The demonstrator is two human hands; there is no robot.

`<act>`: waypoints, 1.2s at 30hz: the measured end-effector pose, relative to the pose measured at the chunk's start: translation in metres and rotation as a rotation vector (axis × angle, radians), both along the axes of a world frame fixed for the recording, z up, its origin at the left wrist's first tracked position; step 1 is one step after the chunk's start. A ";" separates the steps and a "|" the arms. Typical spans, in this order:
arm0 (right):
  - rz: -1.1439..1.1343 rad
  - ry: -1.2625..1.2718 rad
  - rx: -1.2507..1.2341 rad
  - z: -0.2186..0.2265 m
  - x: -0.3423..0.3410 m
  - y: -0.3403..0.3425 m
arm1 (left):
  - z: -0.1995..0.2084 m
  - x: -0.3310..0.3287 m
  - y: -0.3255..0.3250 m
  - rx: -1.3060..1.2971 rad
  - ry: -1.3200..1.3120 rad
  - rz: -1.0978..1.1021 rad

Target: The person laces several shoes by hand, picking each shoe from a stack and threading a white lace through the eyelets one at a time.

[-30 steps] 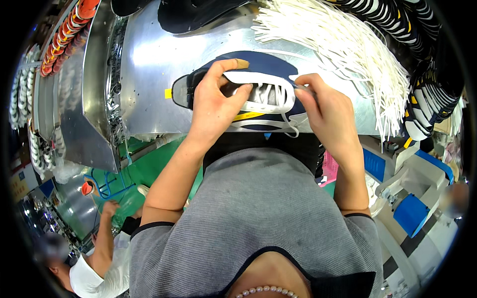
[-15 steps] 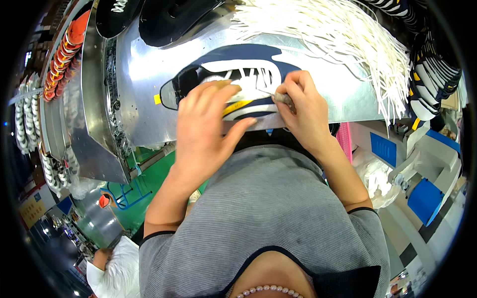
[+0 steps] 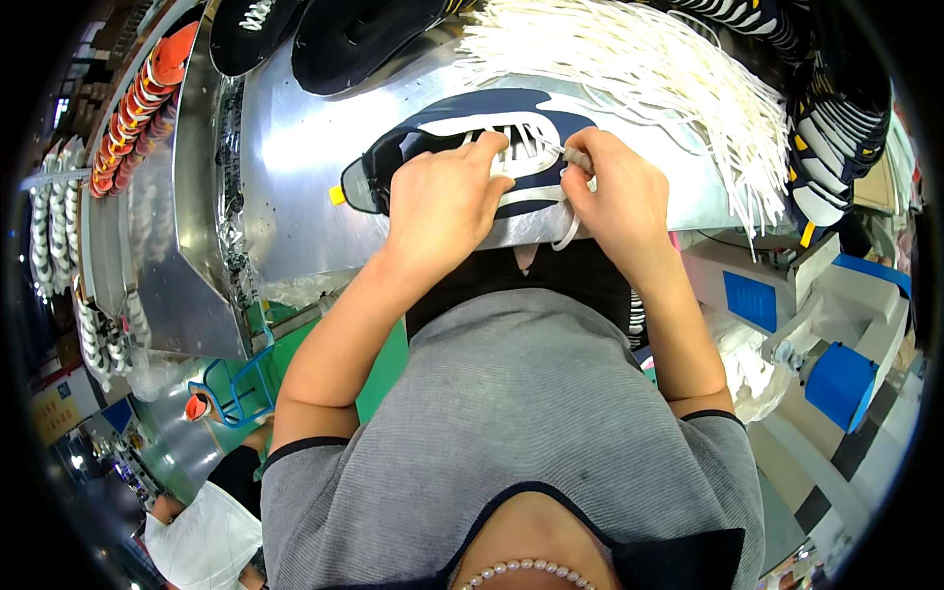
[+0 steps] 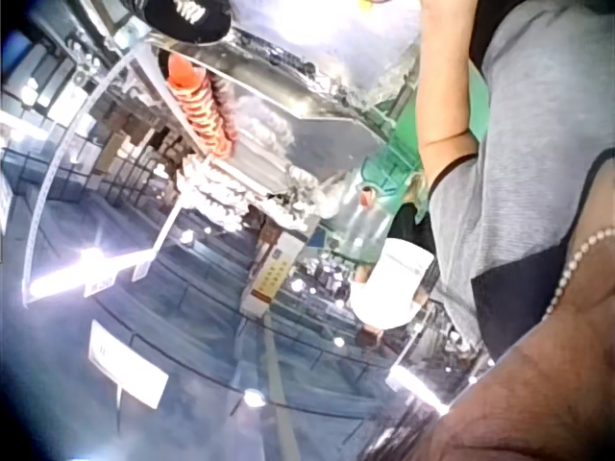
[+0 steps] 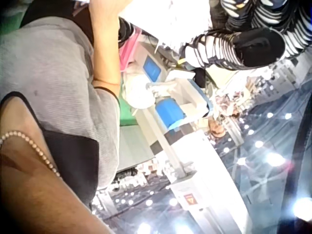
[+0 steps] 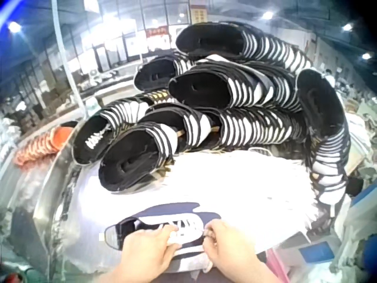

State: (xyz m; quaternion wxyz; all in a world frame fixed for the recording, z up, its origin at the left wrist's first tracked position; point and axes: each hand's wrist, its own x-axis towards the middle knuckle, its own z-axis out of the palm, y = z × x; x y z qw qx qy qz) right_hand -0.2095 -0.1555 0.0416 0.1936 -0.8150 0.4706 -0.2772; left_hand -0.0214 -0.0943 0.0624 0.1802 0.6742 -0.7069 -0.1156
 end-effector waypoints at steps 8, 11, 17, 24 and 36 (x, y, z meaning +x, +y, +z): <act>0.390 -0.024 0.202 0.004 -0.013 0.045 | -0.018 0.005 -0.007 -0.142 -0.010 -0.049; 0.838 0.016 0.260 0.000 -0.025 0.072 | -0.014 0.022 -0.013 -0.296 0.159 0.063; 0.088 -0.717 0.493 -0.005 0.005 0.014 | 0.001 0.016 -0.003 -0.433 0.167 -0.013; 0.092 -0.693 0.741 -0.011 0.024 0.002 | 0.020 0.011 0.002 -0.322 0.244 -0.073; 0.219 -0.584 0.334 -0.016 0.028 -0.010 | -0.013 0.035 -0.019 0.077 0.177 -0.088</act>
